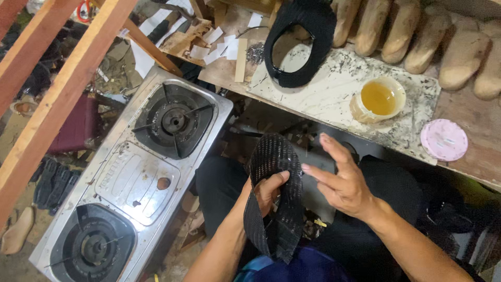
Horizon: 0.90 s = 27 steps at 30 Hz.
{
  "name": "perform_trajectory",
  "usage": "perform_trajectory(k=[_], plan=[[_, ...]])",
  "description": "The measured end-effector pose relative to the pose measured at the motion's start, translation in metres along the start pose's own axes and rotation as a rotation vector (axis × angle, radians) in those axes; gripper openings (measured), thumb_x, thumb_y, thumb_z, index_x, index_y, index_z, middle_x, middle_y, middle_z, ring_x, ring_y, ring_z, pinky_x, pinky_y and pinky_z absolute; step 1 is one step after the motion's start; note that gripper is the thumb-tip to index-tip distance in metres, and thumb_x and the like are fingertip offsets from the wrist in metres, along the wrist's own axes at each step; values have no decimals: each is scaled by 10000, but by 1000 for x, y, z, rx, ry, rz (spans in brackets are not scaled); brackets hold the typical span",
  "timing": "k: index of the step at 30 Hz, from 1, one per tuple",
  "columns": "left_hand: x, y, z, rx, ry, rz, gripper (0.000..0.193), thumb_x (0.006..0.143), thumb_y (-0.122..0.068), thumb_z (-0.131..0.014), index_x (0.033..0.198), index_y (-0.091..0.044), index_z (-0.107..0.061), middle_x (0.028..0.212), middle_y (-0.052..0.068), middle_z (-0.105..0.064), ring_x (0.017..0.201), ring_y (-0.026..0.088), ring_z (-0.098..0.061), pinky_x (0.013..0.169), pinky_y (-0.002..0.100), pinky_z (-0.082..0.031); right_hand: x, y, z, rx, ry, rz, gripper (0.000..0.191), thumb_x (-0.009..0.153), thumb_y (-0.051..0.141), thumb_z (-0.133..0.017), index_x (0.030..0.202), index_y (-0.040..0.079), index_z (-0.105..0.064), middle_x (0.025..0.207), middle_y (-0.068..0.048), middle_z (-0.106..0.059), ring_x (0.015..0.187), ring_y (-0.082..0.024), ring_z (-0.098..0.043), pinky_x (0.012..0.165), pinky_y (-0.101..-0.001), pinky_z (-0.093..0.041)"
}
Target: The person sits on the floor of a shoe workshop and works black rubber shoe components by hand. They repeatedly dip their fingers into a cup of yellow liquid, then rub and press the rubber pieces, turning them over and setting finished pieces on the workbench.
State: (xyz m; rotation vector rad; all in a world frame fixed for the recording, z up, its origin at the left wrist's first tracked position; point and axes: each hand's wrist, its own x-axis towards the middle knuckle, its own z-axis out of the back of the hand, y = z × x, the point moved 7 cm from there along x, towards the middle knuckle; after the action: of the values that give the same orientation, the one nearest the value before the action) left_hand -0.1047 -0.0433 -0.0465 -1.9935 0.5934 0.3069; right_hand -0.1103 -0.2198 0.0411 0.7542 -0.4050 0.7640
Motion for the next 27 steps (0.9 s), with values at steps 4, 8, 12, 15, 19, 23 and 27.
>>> perform_trajectory(k=[4,8,12,15,19,23,27], plan=[[1,-11,-7,-153,-20,-26,105,853,-93,-674,953,-68,-688,806,-18,-664,693,93,-603,587,276,-466,-4,6,-4,-4,75,15,504,726,-70,-749,1168,172,-751,1544,-173,-433,1452,-400,-448,1174,-477,-429],[4,-16,-3,-117,-112,-118,146,886,-118,-690,997,-25,-669,848,49,-648,713,147,-611,599,308,-489,-4,7,-3,191,-13,-155,531,760,-53,-726,1259,116,-662,1512,-192,-454,1275,-325,-595,1031,-397,-544],[7,11,5,28,-128,84,103,883,-118,-652,951,-45,-676,828,10,-653,705,81,-595,628,216,-470,-6,0,-18,329,58,-408,583,814,26,-766,1361,-15,-570,1383,-181,-539,946,-192,-697,814,-310,-604],[13,27,11,276,23,166,181,926,-201,-675,861,-32,-670,751,23,-647,637,93,-596,566,241,-474,-5,-27,-1,161,87,-505,560,862,75,-727,1396,-5,-580,1293,-137,-619,896,-172,-715,838,-305,-591],[10,34,19,268,70,49,295,981,-224,-697,813,6,-622,718,91,-638,567,154,-594,483,294,-463,11,-84,61,-350,-69,-361,398,937,214,-738,1285,29,-682,1394,-156,-605,1297,-346,-610,1102,-434,-497],[7,43,12,-61,102,106,183,949,-166,-650,843,-18,-645,814,99,-736,670,159,-697,603,296,-579,13,-134,87,-681,-4,-406,599,769,368,-845,1223,-9,-738,1554,-307,-468,1387,-496,-431,1101,-553,-359],[8,34,17,-51,44,110,174,967,-141,-644,828,-39,-628,818,84,-737,669,148,-698,597,273,-569,2,-148,93,-584,34,-404,453,798,403,-862,1086,60,-797,1628,-257,-446,1492,-480,-347,1212,-553,-288]])
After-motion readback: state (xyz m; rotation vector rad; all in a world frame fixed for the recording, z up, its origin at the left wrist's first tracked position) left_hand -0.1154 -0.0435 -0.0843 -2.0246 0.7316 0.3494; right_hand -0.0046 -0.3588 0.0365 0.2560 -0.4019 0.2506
